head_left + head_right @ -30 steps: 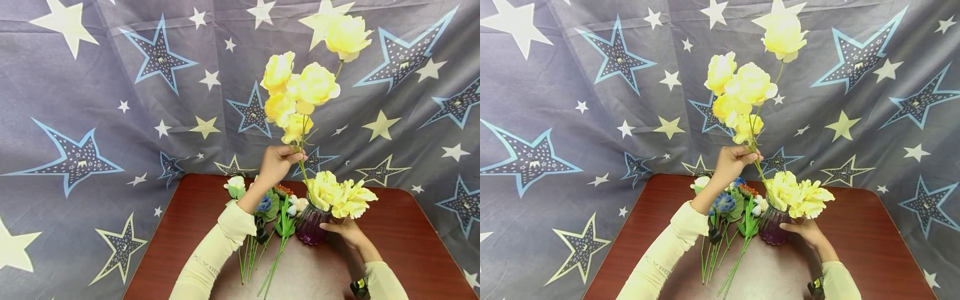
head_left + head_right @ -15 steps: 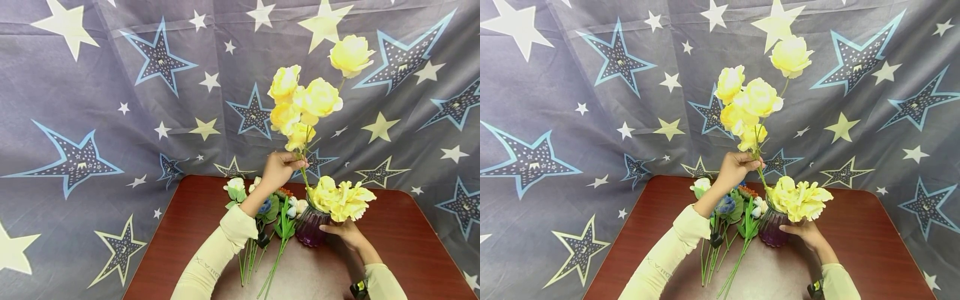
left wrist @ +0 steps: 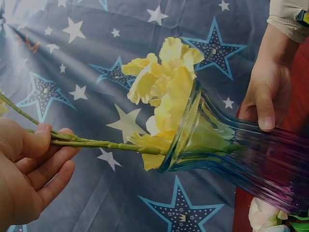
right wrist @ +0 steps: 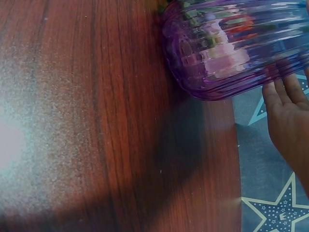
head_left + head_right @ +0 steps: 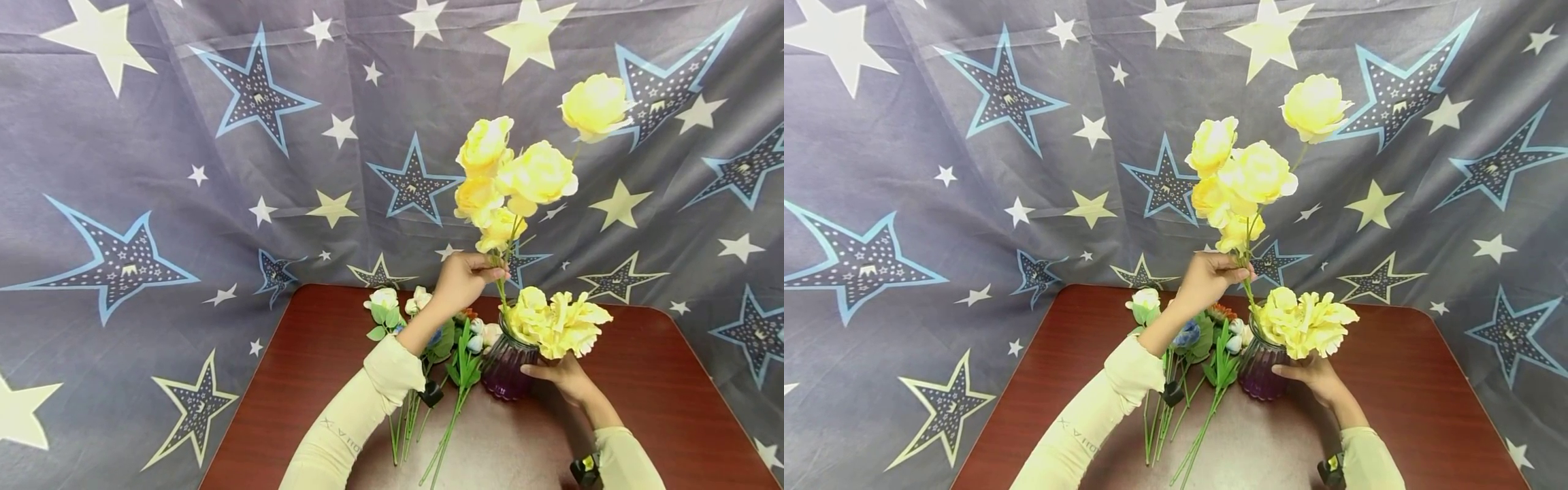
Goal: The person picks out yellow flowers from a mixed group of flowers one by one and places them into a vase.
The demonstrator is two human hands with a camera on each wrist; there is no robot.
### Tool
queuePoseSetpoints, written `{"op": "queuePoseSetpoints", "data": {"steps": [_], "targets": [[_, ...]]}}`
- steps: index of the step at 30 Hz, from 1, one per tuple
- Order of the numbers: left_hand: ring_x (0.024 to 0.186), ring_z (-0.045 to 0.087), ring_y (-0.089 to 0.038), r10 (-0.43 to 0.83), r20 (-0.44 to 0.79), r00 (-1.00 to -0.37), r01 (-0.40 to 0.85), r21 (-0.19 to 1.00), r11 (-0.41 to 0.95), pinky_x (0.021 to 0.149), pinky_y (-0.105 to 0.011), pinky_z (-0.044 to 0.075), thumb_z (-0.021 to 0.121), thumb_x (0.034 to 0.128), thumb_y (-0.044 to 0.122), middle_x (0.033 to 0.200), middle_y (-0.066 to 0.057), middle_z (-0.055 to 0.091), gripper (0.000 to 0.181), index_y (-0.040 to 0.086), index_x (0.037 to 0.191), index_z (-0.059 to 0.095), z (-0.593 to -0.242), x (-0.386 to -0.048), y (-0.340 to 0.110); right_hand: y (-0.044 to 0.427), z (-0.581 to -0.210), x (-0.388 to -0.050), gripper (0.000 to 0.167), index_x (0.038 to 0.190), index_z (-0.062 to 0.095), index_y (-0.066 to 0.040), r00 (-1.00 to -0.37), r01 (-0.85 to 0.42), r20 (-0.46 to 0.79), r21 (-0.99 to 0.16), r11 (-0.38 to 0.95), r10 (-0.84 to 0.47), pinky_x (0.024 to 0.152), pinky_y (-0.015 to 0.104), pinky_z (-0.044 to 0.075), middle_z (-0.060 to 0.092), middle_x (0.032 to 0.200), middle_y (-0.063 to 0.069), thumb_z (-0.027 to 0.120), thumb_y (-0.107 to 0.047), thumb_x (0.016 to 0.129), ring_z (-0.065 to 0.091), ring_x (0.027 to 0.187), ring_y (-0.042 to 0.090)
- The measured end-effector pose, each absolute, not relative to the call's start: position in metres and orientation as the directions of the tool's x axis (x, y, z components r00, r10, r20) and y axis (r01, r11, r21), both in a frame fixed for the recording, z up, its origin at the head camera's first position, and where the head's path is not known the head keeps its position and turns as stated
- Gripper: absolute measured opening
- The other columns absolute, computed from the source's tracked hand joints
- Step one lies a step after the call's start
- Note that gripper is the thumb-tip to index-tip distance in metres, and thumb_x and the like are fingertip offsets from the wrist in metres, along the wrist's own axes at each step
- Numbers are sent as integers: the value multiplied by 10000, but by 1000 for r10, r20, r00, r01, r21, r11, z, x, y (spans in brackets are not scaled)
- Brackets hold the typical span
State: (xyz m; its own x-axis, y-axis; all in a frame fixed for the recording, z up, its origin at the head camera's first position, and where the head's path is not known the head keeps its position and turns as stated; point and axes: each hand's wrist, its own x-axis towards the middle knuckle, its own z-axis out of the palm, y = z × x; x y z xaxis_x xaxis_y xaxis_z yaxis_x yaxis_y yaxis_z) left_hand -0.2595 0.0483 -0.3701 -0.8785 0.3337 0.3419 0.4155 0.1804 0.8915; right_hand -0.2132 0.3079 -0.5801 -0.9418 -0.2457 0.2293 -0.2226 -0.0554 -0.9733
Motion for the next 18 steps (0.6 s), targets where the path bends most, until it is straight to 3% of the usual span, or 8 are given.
{"op": "queuePoseSetpoints", "data": {"steps": [10, 18], "targets": [[854, 757, -102, 366, 314, -876, 403, 894, 196, 704, -199, 579, 716, 942, 121, 910, -78, 802, 121, 67, 971, 820, -379, -260, 53, 308, -580, -213, 748, 1421, 470, -183, -938, -226, 236, -972, -68, -252, 1023, 118, 435, 601, 1355, -166, 690, 189, 812, 530, 1235, -60], [773, 730, -65, 393, 314, -864, 422, 878, 226, 611, -161, 494, 711, 954, 134, 895, -66, 800, 126, 74, 949, 821, -388, -260, 57, 307, -580, -214, 748, 1428, 465, -173, -938, -227, 238, -971, -72, -252, 1030, 113, 429, 596, 1369, -165, 691, 189, 813, 528, 1257, -60]]}}
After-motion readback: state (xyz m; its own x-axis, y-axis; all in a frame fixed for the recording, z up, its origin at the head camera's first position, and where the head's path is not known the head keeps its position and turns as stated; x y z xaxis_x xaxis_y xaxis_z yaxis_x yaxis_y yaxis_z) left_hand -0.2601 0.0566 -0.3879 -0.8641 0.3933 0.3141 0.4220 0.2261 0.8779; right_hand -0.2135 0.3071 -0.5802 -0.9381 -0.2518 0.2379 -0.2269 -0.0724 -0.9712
